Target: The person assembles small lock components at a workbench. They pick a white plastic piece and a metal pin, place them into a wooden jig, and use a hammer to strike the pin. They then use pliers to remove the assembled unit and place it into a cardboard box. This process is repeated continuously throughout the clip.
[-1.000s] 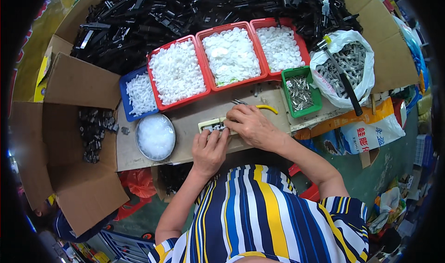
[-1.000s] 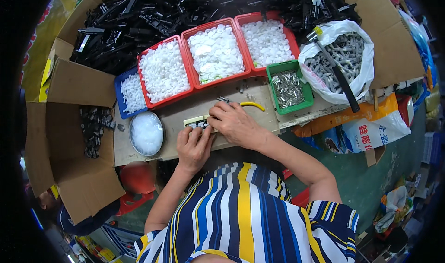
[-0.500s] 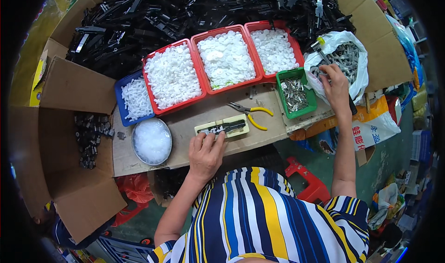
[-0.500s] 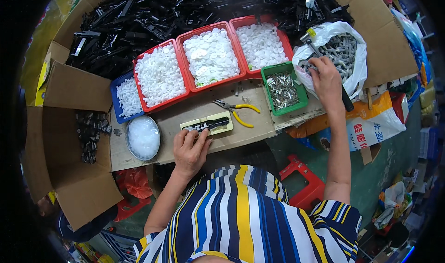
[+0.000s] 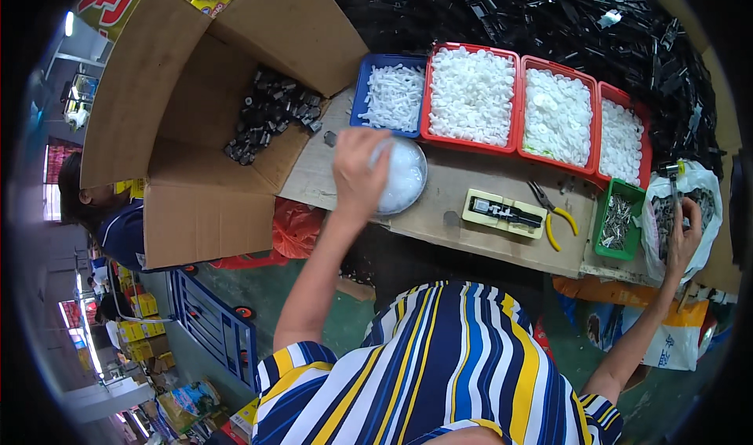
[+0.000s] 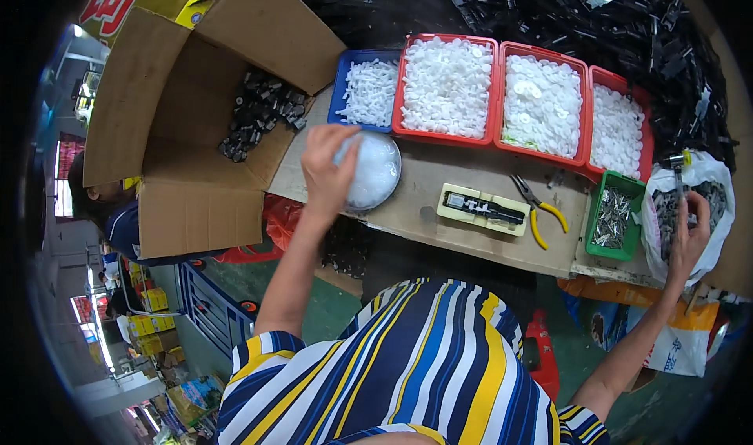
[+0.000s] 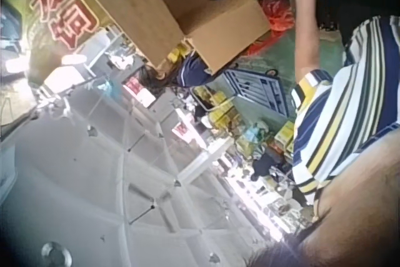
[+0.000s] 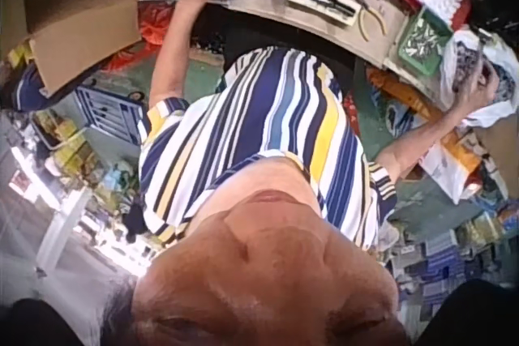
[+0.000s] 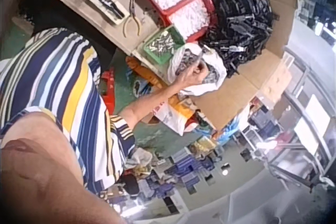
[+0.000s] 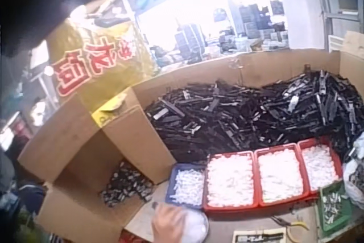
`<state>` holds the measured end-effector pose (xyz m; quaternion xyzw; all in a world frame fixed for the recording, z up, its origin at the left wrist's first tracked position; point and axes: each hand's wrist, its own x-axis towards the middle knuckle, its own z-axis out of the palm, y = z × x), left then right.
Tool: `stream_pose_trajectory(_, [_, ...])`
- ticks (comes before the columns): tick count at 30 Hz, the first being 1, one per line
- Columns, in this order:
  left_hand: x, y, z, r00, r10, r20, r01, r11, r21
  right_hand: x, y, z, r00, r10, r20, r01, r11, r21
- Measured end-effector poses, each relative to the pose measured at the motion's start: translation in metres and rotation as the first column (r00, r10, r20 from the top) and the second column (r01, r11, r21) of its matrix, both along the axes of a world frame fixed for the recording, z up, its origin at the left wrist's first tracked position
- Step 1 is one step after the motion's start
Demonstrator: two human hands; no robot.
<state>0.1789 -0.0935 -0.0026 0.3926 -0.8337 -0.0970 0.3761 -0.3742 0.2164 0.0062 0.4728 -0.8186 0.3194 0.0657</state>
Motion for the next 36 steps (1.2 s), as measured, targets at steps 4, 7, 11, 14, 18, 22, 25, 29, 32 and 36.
stream_pose_trajectory(4, [0.016, -0.052, -0.008, 0.979, 0.11, 0.172, -0.11, 0.994, -0.011, -0.005, 0.007, -0.005, 0.961, -0.051, 0.272, 0.084, 0.99, -0.111])
stream_pose_trajectory(7, [0.014, -0.074, -0.01, 0.935, 0.099, 0.341, -0.11, 0.994, 0.012, -0.002, 0.01, -0.007, 0.943, -0.013, 0.333, 0.076, 0.981, -0.177])
stream_pose_trajectory(11, [0.011, -0.091, 0.0, 0.868, 0.033, 0.495, -0.104, 0.988, 0.116, 0.01, 0.011, 0.0, 0.941, 0.002, 0.339, 0.066, 0.98, -0.189])
stream_pose_trajectory(14, [0.014, -0.102, 0.001, 0.841, -0.023, 0.541, -0.084, 0.981, 0.172, 0.01, 0.012, 0.0, 0.934, 0.023, 0.358, 0.058, 0.975, -0.214])
stream_pose_trajectory(18, [0.015, -0.099, 0.006, 0.882, -0.032, 0.471, -0.047, 0.987, 0.155, 0.005, 0.019, -0.012, 0.92, 0.02, 0.391, 0.076, 0.97, -0.229])
stream_pose_trajectory(22, [0.005, -0.094, 0.004, 0.876, 0.034, 0.481, -0.077, 0.995, 0.07, 0.013, 0.013, -0.013, 0.906, 0.06, 0.419, 0.051, 0.967, -0.248])
stream_pose_trajectory(25, [-0.003, -0.089, 0.006, 0.864, 0.043, 0.501, -0.055, 0.998, 0.008, 0.023, 0.005, -0.01, 0.902, 0.06, 0.427, 0.051, 0.968, -0.244])
stream_pose_trajectory(29, [-0.004, -0.091, 0.006, 0.839, 0.022, 0.543, -0.034, 0.999, 0.011, 0.026, 0.005, -0.014, 0.907, 0.067, 0.417, 0.034, 0.972, -0.231])
stream_pose_trajectory(32, [-0.002, -0.097, 0.0, 0.863, 0.001, 0.505, 0.005, 1.0, -0.01, 0.025, 0.005, -0.012, 0.896, 0.096, 0.434, 0.005, 0.974, -0.225])
stream_pose_trajectory(36, [0.001, -0.102, -0.002, 0.937, 0.002, 0.35, 0.029, 0.996, -0.083, 0.026, 0.002, -0.009, 0.89, 0.115, 0.442, -0.002, 0.969, -0.247])
